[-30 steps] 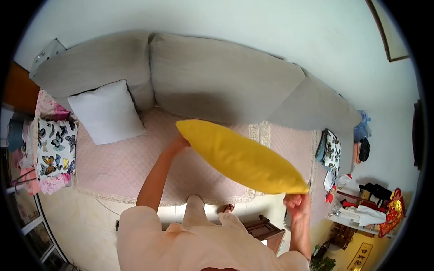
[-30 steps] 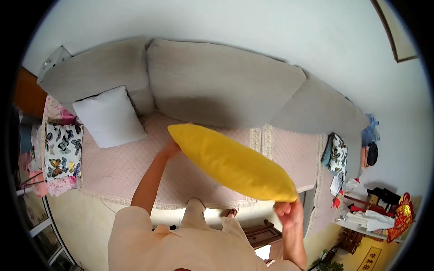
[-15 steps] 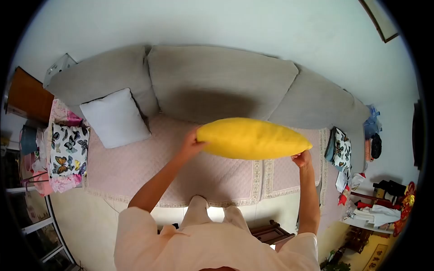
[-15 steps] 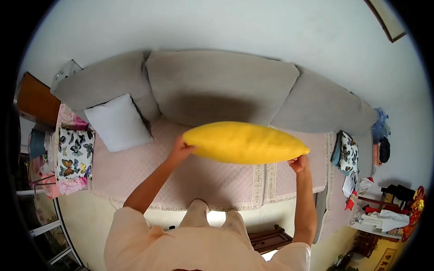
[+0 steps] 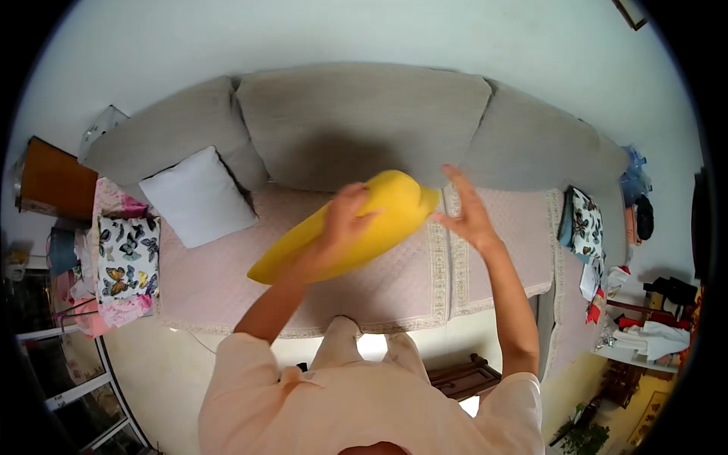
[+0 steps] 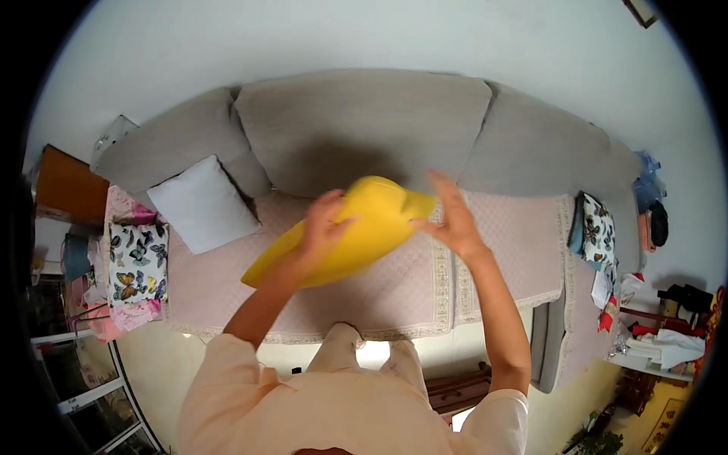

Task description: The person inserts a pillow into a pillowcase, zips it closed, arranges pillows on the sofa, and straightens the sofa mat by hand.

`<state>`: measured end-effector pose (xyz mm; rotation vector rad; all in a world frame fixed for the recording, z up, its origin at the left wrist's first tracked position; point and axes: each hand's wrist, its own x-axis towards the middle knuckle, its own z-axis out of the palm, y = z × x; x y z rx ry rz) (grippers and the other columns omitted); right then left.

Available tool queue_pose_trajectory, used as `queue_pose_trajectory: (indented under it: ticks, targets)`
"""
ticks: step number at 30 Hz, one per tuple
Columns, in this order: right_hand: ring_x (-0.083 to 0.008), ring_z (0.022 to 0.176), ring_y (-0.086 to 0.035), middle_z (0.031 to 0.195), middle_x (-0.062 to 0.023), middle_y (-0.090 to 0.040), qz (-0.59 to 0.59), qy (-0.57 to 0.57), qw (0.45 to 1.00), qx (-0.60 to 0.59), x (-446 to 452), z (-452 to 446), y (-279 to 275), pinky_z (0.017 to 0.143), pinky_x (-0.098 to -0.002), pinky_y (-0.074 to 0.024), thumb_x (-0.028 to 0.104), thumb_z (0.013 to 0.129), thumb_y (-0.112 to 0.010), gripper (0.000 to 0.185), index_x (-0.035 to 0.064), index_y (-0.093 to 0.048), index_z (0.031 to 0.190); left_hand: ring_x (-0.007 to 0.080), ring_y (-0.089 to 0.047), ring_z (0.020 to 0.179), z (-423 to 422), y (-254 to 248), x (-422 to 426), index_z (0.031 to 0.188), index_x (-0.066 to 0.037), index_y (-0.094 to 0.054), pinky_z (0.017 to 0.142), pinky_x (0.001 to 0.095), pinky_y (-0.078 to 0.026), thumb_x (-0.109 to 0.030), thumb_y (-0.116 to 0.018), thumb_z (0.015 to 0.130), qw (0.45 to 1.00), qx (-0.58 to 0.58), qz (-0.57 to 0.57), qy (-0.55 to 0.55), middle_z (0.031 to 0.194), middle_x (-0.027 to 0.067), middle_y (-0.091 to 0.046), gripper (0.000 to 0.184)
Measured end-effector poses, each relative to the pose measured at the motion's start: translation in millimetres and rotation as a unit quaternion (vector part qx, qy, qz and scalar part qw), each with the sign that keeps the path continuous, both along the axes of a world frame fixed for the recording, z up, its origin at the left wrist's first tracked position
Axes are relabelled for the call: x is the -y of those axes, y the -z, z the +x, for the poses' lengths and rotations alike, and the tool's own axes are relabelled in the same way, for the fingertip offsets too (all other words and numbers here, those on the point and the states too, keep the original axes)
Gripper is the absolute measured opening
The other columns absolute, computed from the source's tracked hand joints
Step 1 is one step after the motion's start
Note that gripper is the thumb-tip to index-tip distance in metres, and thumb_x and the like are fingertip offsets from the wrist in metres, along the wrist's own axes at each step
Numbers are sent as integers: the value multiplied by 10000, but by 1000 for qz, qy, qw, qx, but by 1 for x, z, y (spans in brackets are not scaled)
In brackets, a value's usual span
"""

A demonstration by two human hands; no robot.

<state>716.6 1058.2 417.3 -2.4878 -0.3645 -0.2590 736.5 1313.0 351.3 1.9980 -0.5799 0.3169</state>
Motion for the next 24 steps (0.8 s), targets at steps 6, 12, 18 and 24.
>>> queue_pose_trajectory:
  ticks: [6, 12, 18, 24]
  targets:
    - [-110, 852, -560, 942, -38, -613, 256, -72, 943, -201, -50, 7, 32, 763, -260, -456, 144, 756, -725, 347, 18, -576, 1044, 299, -565, 846, -11, -45, 10, 864, 0, -573, 751, 346, -456, -106, -672, 744, 993, -60, 86, 56, 909, 156, -589, 189]
    - [-52, 713, -546, 800, -6, -617, 417, 109, 899, -81, -52, -25, -8, 633, -213, -450, 112, 828, -654, 112, 31, -617, 896, 168, -558, 902, -18, -28, -100, 1019, -66, -568, 765, 280, -446, -121, -672, 775, 975, -8, -194, -107, 971, 60, -579, 270]
    - [-174, 858, -602, 1015, -79, -617, 624, 229, 747, -30, -16, -48, -133, 753, -293, -490, 333, 866, -590, 371, 39, -561, 1090, 240, -410, 1164, -88, 193, -72, 1331, -158, -310, 890, 423, -419, -327, -560, 882, 761, -521, -366, -126, 1266, 46, -424, 541]
    - [-260, 1040, -554, 1221, -116, -528, 686, 130, 716, -8, 75, -117, -176, 896, -398, -453, 387, 907, -493, 480, 65, -456, 1261, 292, -301, 1279, -85, 137, 66, 1389, -168, -247, 905, 508, -415, -403, -575, 864, 435, -575, -657, 221, 1400, 35, -311, 662]
